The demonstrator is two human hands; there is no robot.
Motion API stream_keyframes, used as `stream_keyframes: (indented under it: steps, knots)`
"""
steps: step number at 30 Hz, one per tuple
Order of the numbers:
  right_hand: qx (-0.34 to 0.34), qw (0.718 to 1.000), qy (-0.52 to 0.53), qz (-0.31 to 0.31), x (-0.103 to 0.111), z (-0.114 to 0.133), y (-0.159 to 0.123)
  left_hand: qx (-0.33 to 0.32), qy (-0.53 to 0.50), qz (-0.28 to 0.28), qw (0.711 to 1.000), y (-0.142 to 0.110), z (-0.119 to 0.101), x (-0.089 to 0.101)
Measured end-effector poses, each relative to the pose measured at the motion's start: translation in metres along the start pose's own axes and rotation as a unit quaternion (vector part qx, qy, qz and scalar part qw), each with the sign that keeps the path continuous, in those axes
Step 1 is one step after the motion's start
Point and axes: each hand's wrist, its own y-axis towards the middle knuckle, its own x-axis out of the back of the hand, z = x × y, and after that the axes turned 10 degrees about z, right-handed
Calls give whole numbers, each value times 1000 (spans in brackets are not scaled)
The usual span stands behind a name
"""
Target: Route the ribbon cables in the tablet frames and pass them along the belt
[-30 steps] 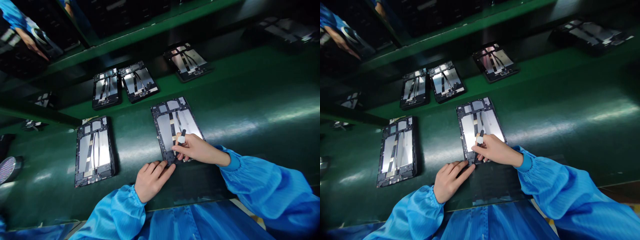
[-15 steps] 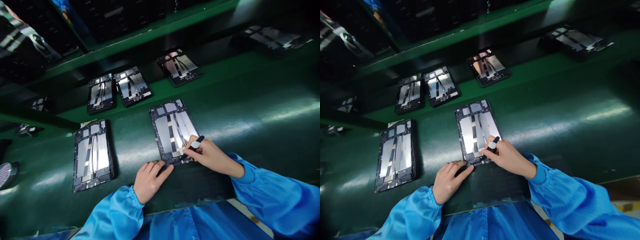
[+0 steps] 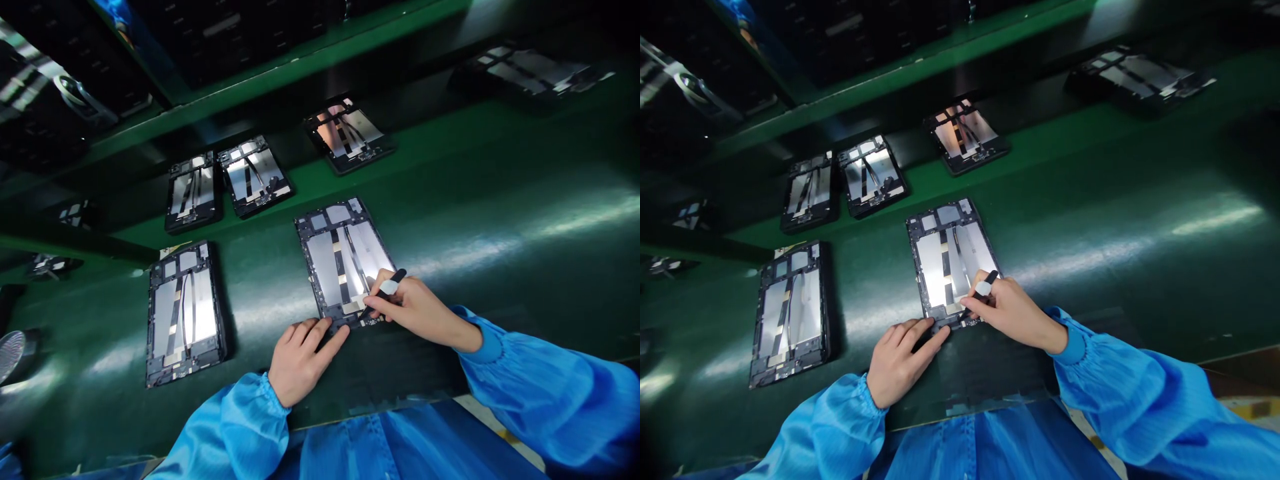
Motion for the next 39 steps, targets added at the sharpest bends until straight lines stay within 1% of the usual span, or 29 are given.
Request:
stream_keyframes:
  steps: [6, 12, 16, 17, 18, 20, 21, 22, 23, 25, 26, 28, 29, 30, 31, 33, 34, 35, 36, 37, 38, 39]
  knots:
    - [3, 1000, -10, 2, 0, 1, -3, 10, 7, 2, 1000, 3, -3, 1]
    - [16, 998, -56, -14, 0, 0, -2, 47, 19, 6, 999, 20, -10, 5]
    - [15, 999, -25, -16, 1, -2, -5, 7, -48, 1, 999, 16, -1, 6]
    - [24, 999, -18, -37, 1, -3, -5, -2, -67, -2, 998, 13, 3, 6]
    - [41, 996, -17, -76, 2, -5, -5, -7, -80, -5, 997, 10, 6, 7]
    - [89, 978, -24, -189, 4, -10, -1, -1, -106, -20, 994, 8, 12, 6]
    - [109, 964, -24, -240, 5, -12, 2, 19, -122, -30, 992, 8, 14, 5]
    - [117, 956, -11, -270, 6, -14, 5, 56, -137, -43, 988, 9, 18, 4]
    - [113, 954, 19, -275, 6, -16, 8, 104, -147, -55, 982, 12, 21, 1]
    - [91, 961, 106, -238, 6, -18, 14, 194, -154, -65, 967, 21, 26, -7]
    - [82, 962, 149, -213, 5, -19, 15, 222, -158, -59, 960, 26, 27, -11]
    - [81, 958, 214, -173, 2, -19, 16, 237, -209, -57, 947, 34, 25, -17]
    - [89, 955, 235, -160, 0, -19, 15, 241, -262, -60, 933, 38, 22, -19]
    - [99, 951, 251, -149, -1, -18, 14, 252, -327, -65, 908, 40, 19, -19]
    - [113, 948, 264, -139, -1, -18, 13, 269, -400, -70, 873, 42, 15, -18]
    - [143, 938, 281, -145, 0, -18, 12, 310, -539, -75, 780, 46, 12, -10]
    - [154, 931, 285, -166, 0, -19, 13, 332, -590, -82, 732, 49, 14, -5]
    - [158, 923, 288, -198, 2, -20, 15, 355, -622, -99, 691, 53, 20, 1]
    - [155, 915, 287, -239, 3, -22, 18, 376, -636, -126, 662, 59, 29, 7]
    - [144, 908, 278, -278, 4, -24, 21, 395, -632, -162, 646, 68, 42, 13]
    - [128, 906, 261, -309, 5, -27, 24, 410, -618, -200, 640, 78, 58, 18]
    - [112, 908, 238, -327, 5, -29, 27, 424, -595, -236, 641, 90, 77, 22]
